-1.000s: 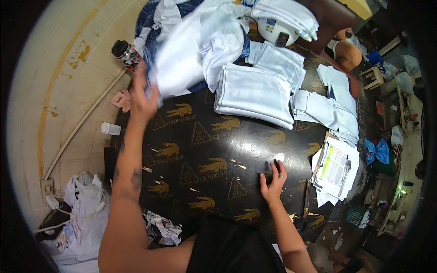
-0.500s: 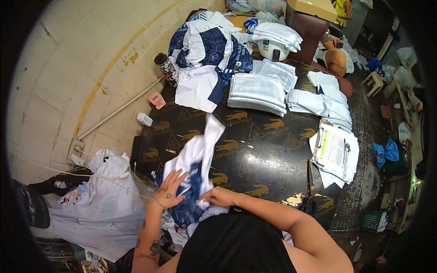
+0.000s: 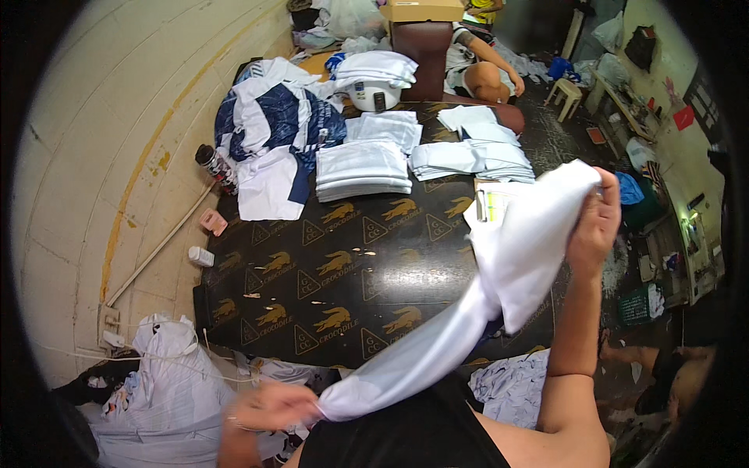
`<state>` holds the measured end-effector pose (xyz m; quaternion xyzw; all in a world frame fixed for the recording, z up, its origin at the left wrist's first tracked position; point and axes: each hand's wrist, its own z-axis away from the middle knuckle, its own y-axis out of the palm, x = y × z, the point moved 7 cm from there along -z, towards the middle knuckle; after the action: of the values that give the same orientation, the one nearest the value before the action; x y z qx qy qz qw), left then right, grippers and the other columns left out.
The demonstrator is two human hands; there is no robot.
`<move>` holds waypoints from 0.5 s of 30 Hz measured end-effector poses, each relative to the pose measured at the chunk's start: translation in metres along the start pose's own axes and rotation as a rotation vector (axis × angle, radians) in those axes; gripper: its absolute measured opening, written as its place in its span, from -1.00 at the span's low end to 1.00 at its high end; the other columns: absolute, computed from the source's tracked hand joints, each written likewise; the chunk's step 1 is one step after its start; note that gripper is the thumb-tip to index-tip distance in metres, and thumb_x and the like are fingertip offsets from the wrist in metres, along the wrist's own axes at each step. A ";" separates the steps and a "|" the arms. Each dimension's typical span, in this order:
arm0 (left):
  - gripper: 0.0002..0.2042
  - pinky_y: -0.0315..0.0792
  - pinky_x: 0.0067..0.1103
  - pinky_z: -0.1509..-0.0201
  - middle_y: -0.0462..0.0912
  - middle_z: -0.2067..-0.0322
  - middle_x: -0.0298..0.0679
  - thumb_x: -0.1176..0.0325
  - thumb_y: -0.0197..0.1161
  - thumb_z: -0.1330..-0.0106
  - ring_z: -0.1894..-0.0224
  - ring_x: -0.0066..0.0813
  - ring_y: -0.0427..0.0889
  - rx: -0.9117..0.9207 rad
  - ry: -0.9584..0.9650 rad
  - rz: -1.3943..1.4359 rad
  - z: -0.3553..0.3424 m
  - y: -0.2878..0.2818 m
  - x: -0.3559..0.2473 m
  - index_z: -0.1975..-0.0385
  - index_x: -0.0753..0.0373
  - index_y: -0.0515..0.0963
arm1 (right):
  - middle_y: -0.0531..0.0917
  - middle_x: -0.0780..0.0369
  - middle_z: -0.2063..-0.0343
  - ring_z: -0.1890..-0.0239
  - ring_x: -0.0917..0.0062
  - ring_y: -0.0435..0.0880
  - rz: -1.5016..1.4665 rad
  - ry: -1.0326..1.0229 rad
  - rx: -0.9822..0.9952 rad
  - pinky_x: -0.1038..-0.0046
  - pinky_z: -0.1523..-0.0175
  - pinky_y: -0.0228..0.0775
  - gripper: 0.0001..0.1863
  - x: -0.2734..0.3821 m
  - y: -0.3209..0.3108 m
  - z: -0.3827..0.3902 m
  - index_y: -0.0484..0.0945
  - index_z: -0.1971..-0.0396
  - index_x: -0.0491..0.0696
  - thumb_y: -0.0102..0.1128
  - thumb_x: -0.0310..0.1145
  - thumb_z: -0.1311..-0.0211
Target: The person uses shears to cut white fabric pieces on a table, aligns them with a printed t-shirt template, and folds the cut pieces. The person repeats this process multiple times, handling the fabric and template with both hands.
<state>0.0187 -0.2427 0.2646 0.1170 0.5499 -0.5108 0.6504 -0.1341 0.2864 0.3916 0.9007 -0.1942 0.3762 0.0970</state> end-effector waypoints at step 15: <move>-0.50 0.28 -0.32 -0.47 0.39 -0.32 0.06 0.42 0.11 -0.53 -0.35 -0.08 0.41 -1.306 0.177 -0.460 -0.119 -0.293 0.061 -0.43 0.32 0.23 | 0.69 0.06 -0.13 -0.23 0.22 0.64 0.550 -0.217 0.018 0.27 -0.37 0.40 -0.58 -0.028 0.059 0.018 0.53 -0.24 -0.15 0.24 -0.52 -0.42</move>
<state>-0.2924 -0.3221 0.2901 -0.3761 0.8062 -0.1890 0.4157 -0.1650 0.2347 0.3608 0.8501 -0.4368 0.2916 -0.0380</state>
